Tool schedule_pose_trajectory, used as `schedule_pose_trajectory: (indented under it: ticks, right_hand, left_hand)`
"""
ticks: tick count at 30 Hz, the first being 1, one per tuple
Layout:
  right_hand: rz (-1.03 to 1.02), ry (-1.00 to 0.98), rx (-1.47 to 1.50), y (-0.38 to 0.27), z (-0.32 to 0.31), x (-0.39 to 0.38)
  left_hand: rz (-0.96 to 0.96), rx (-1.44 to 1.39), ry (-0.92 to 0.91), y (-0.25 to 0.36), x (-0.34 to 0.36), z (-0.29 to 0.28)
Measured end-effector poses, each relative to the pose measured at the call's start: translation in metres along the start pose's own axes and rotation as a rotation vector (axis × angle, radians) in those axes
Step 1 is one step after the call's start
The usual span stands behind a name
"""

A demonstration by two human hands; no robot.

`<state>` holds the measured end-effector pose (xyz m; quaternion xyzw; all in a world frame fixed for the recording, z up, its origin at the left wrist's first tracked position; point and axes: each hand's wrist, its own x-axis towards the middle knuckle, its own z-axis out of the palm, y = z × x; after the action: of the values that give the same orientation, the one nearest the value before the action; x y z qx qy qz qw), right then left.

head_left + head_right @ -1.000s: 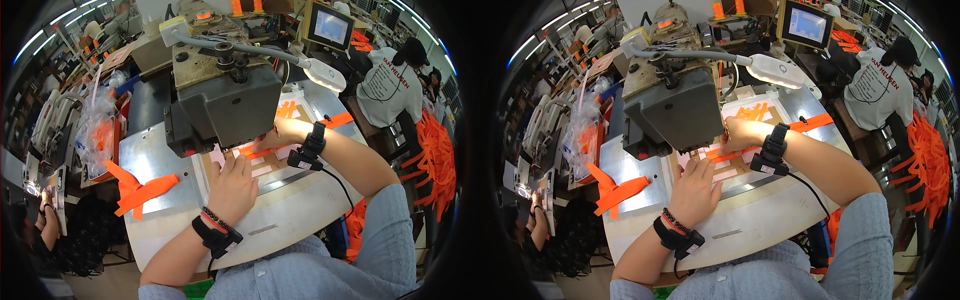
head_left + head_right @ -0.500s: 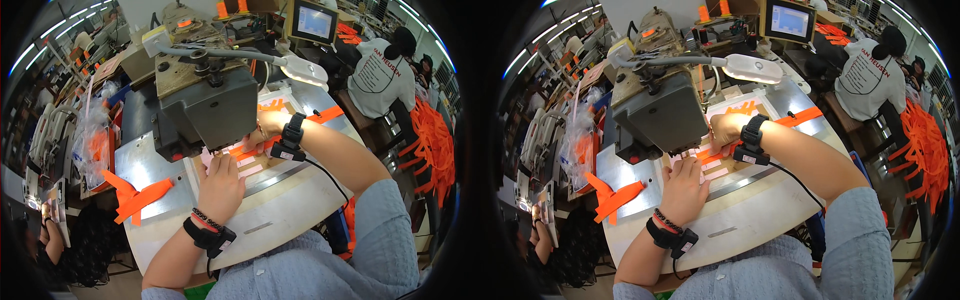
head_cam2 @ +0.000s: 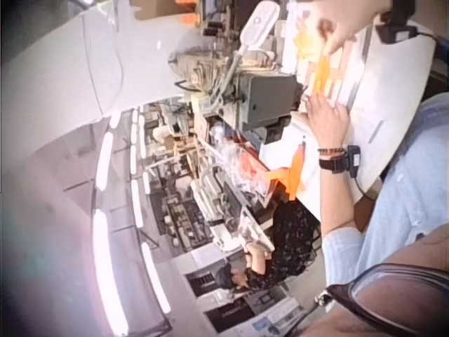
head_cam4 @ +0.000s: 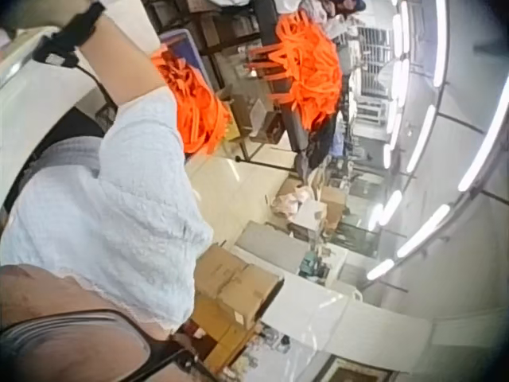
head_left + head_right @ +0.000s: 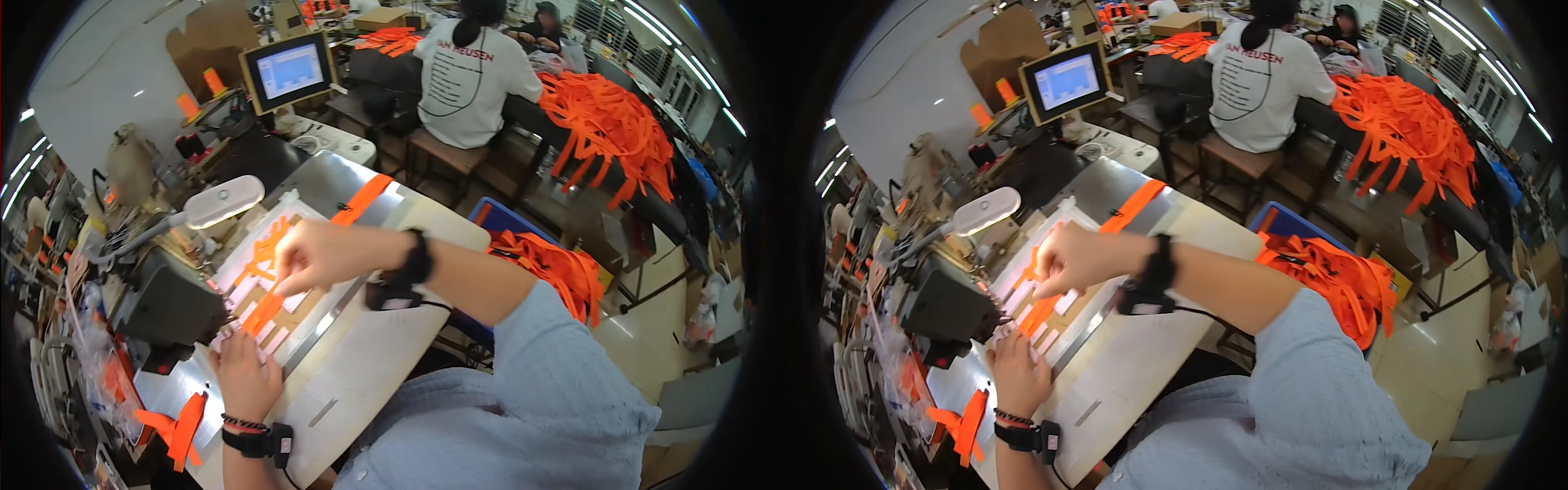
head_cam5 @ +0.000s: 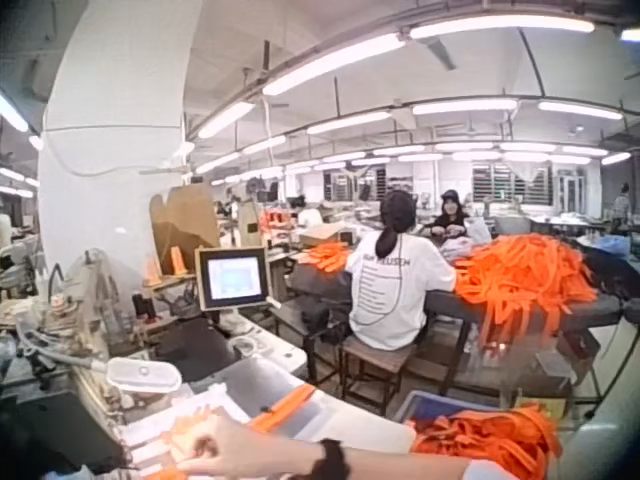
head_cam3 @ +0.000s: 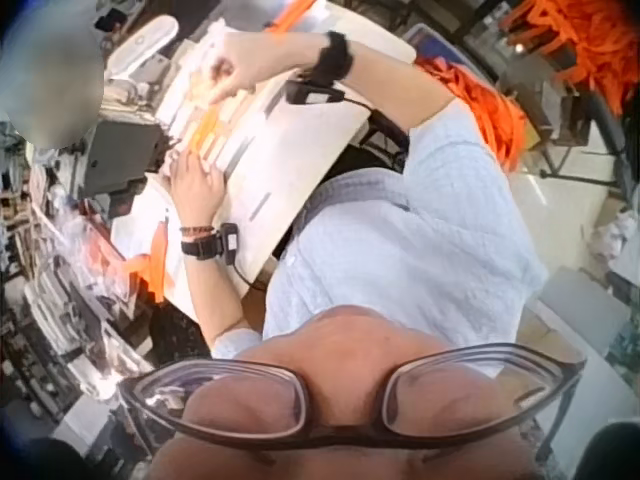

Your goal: Position and sew orange textile straps using an automated industrial sewing machine.

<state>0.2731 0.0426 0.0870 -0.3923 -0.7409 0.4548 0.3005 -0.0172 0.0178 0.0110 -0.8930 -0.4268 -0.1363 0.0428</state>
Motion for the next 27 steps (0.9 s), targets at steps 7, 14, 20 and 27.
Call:
schedule_pose_trajectory:
  ticks: [7,14,20,27]
  right_hand:
    - [0.122,1.018,0.316,0.022,-0.098,-0.263]
    - [0.729,1.253,0.206,0.164,-0.048,-0.366]
    - [0.919,1.139,-0.338,0.264,-0.035,-0.354]
    - [1.157,0.907,-0.545,0.297,-0.060,-0.338]
  left_hand:
    - [-0.012,0.009,-0.066,0.003,-0.001,0.005]
    - [-0.037,0.012,-0.112,-0.002,-0.005,0.002]
    - [-0.035,0.007,-0.118,-0.002,-0.002,0.002]
    - [-0.031,0.011,-0.119,0.001,-0.003,-0.002]
